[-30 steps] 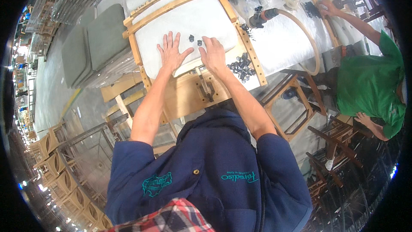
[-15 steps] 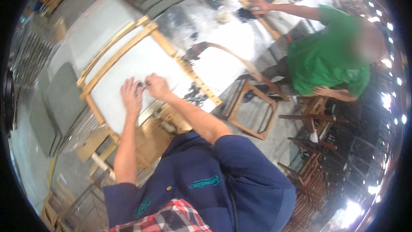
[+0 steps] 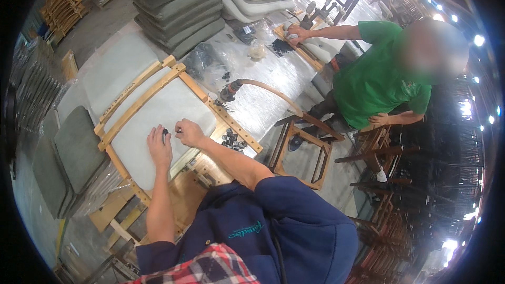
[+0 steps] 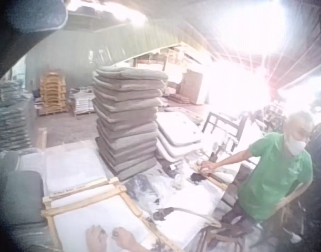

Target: The person places a white cushion onto a wooden chair frame, aligns it, and uses a pneumatic drill to fasten screws into the frame. They repeat this process for another cushion, securing each with multiple screws.

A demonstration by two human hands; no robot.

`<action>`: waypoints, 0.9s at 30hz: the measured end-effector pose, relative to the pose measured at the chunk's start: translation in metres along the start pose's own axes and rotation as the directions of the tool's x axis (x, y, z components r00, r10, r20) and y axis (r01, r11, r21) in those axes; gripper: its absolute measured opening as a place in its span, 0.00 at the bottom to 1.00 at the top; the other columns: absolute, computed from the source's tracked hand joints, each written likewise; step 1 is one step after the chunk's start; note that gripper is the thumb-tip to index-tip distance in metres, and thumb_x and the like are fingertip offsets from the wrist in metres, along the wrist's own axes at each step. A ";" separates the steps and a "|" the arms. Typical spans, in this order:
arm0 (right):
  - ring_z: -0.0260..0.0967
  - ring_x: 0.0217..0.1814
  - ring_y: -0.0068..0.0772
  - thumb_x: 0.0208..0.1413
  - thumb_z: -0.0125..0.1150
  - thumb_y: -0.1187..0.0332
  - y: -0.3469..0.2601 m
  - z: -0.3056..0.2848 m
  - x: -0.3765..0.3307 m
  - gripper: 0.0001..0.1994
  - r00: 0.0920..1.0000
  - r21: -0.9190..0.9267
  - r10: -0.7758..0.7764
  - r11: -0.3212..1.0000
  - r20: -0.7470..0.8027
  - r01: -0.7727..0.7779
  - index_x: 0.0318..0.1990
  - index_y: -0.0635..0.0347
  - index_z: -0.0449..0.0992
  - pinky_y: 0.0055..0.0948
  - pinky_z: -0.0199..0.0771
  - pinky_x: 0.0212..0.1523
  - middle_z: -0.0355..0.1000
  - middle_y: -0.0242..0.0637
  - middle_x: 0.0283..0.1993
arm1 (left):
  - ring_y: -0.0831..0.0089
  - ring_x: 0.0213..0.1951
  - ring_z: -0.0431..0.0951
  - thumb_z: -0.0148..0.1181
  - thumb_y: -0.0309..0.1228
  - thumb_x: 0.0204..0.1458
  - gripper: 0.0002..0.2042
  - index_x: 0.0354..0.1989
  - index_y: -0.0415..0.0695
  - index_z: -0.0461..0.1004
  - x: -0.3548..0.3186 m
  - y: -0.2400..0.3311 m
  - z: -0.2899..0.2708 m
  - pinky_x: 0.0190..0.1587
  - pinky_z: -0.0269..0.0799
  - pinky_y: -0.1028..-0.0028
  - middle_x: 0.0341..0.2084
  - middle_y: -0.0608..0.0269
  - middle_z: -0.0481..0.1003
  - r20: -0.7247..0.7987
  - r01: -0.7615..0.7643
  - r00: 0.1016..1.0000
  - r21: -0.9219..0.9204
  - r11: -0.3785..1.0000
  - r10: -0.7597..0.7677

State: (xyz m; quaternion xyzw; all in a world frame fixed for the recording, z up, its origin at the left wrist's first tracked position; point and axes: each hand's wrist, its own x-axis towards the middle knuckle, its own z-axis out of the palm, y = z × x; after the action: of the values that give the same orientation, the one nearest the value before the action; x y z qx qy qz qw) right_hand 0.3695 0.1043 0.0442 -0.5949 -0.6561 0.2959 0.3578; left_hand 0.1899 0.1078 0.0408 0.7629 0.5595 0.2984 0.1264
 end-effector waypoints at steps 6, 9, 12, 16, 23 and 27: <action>0.74 0.38 0.47 0.48 0.70 0.71 0.002 0.004 -0.001 0.09 1.000 -0.003 -0.002 1.000 -0.008 0.002 0.37 0.59 0.79 0.41 0.74 0.41 0.73 0.44 0.34 | 0.55 0.67 0.64 0.59 0.35 0.61 0.18 0.56 0.41 0.74 -0.002 0.001 -0.001 0.71 0.54 0.55 0.61 0.59 0.74 -0.005 0.006 1.000 0.021 1.000 -0.006; 0.74 0.38 0.47 0.48 0.70 0.71 0.003 0.006 -0.002 0.09 0.999 0.000 -0.033 0.999 -0.040 0.033 0.37 0.59 0.79 0.41 0.74 0.41 0.73 0.44 0.33 | 0.54 0.67 0.64 0.59 0.36 0.62 0.18 0.56 0.41 0.75 -0.003 0.000 -0.001 0.71 0.54 0.55 0.61 0.59 0.74 -0.010 0.001 1.000 0.011 1.000 -0.001; 0.74 0.37 0.47 0.48 0.70 0.71 0.003 0.005 -0.002 0.08 0.999 0.007 -0.031 0.999 -0.037 0.031 0.36 0.58 0.79 0.41 0.74 0.41 0.73 0.44 0.33 | 0.55 0.67 0.64 0.59 0.35 0.62 0.18 0.57 0.41 0.74 -0.003 0.000 -0.002 0.71 0.54 0.55 0.61 0.59 0.73 -0.008 0.005 1.000 -0.004 1.000 -0.005; 0.74 0.37 0.46 0.47 0.71 0.70 0.003 0.005 -0.002 0.09 0.998 0.005 -0.039 0.999 -0.049 0.040 0.36 0.58 0.79 0.40 0.74 0.40 0.73 0.44 0.33 | 0.54 0.67 0.65 0.59 0.35 0.61 0.18 0.57 0.41 0.75 -0.003 0.002 -0.002 0.71 0.54 0.55 0.61 0.59 0.74 -0.014 0.005 1.000 -0.012 1.000 -0.005; 0.75 0.38 0.45 0.48 0.70 0.69 -0.001 0.003 -0.002 0.09 1.000 0.000 0.009 1.000 -0.023 -0.009 0.37 0.58 0.80 0.39 0.75 0.41 0.74 0.43 0.34 | 0.55 0.67 0.65 0.60 0.34 0.61 0.18 0.57 0.41 0.75 -0.002 0.001 -0.001 0.71 0.54 0.55 0.61 0.59 0.74 -0.020 0.012 1.000 -0.009 1.000 -0.012; 0.75 0.38 0.45 0.49 0.69 0.69 0.001 0.002 -0.002 0.09 1.000 0.002 0.011 1.000 -0.018 -0.011 0.37 0.58 0.80 0.39 0.75 0.42 0.74 0.44 0.34 | 0.55 0.66 0.66 0.60 0.34 0.61 0.18 0.57 0.40 0.75 -0.001 0.003 -0.002 0.70 0.57 0.56 0.60 0.58 0.74 -0.022 0.013 1.000 0.008 1.000 -0.013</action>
State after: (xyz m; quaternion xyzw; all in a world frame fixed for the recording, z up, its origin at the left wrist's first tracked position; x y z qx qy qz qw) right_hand 0.3680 0.1028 0.0422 -0.6007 -0.6493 0.2930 0.3629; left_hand 0.1910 0.1053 0.0432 0.7563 0.5671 0.3036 0.1190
